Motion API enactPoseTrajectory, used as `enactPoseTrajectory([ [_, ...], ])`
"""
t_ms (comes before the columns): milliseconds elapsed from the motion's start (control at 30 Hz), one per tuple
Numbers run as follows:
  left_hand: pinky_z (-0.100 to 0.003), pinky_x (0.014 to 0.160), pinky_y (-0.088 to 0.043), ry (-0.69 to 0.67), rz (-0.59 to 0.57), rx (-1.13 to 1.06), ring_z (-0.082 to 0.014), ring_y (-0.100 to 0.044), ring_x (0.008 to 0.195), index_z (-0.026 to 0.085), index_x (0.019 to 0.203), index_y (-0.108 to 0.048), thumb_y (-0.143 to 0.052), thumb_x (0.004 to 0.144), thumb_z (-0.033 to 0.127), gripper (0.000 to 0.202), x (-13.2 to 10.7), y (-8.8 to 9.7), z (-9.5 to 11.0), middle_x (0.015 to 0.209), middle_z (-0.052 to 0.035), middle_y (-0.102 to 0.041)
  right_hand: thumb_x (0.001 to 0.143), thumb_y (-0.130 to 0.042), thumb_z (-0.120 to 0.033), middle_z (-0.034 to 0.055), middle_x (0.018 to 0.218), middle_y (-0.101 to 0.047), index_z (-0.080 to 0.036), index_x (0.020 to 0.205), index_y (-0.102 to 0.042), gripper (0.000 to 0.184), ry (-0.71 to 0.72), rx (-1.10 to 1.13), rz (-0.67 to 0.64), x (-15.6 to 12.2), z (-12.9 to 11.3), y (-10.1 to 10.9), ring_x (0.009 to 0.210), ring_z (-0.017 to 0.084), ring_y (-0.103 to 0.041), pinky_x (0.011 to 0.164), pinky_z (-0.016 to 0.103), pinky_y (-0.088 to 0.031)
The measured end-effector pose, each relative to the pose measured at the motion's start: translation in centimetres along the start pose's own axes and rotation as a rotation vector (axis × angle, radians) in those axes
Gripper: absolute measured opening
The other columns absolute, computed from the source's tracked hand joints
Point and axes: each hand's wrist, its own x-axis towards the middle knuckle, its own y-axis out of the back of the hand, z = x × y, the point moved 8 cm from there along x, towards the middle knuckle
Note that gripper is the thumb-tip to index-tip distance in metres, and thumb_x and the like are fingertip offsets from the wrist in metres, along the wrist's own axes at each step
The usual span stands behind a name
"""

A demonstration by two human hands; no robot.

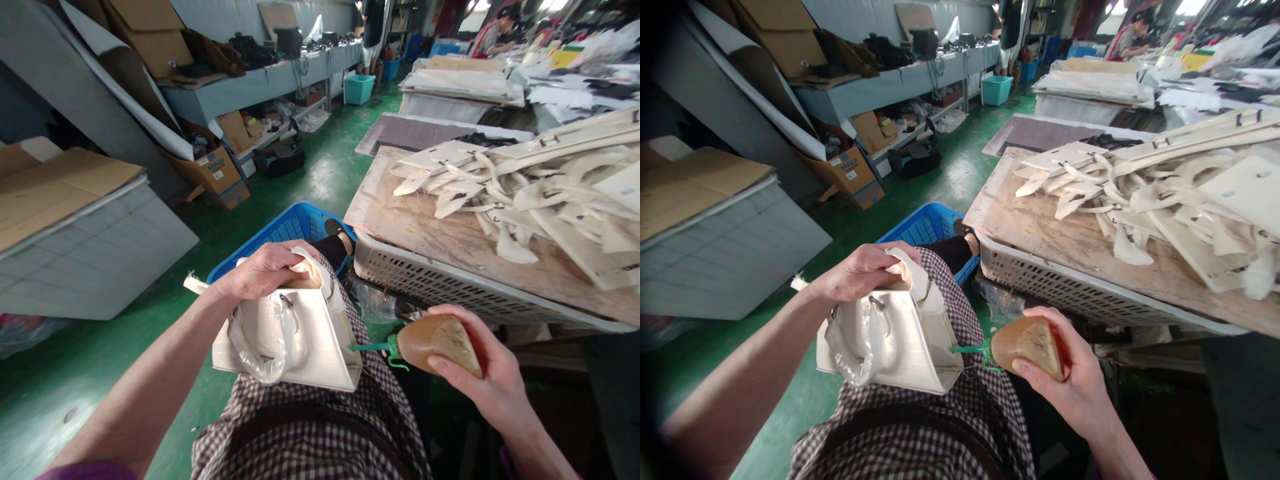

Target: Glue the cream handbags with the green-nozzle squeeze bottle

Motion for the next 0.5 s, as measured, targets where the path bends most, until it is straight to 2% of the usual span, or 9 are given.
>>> enactPoseTrajectory([
  [167,-0.029,0.081,-0.058,0.008,-0.007,-0.002,-0.0200,-0.070,0.094,0.013,0.080,-0.076,-0.057,0.097,0.025,0.028,0.0,-0.1,0.1,0.096,-0.0154,-0.075,0.078,-0.082,-0.033,0.0031,0.120,-0.066,-0.033,0.119,-0.065,0.045,-0.001,-0.017,-0.037,-0.4,0.4,-0.1,0.100,0.023,-0.067,0.085,0.027,-0.057],
  [300,-0.028,0.082,-0.058,0.031,-0.018,0.007,-0.0198,-0.070,0.096,0.013,0.082,-0.076,-0.057,0.096,0.020,0.025,-0.1,-0.2,-0.2,0.099,-0.0153,-0.075,0.076,-0.082,-0.034,0.0032,0.118,-0.068,-0.032,0.117,-0.067,0.044,-0.032,-0.023,-0.028,-0.4,0.7,0.0,0.098,0.025,-0.068,0.083,0.029,-0.057],
  [367,-0.026,0.081,-0.057,0.060,-0.007,0.017,-0.0198,-0.070,0.098,0.012,0.080,-0.075,-0.057,0.095,0.018,0.024,-0.3,0.2,-0.4,0.102,-0.0155,-0.075,0.075,-0.082,-0.035,0.0034,0.113,-0.070,-0.030,0.115,-0.068,0.043,-0.082,-0.007,-0.012,-0.5,1.1,0.2,0.092,0.025,-0.068,0.077,0.030,-0.058],
  [500,-0.023,0.075,-0.058,0.152,0.034,0.037,-0.0184,-0.071,0.093,0.012,0.076,-0.073,-0.062,0.092,0.020,0.022,-0.7,2.5,0.5,0.104,-0.0136,-0.075,0.081,-0.072,-0.040,0.0047,0.095,-0.068,-0.027,0.118,-0.064,0.041,-0.260,0.205,0.084,-1.3,2.6,0.8,0.070,0.024,-0.064,0.047,0.028,-0.053],
])
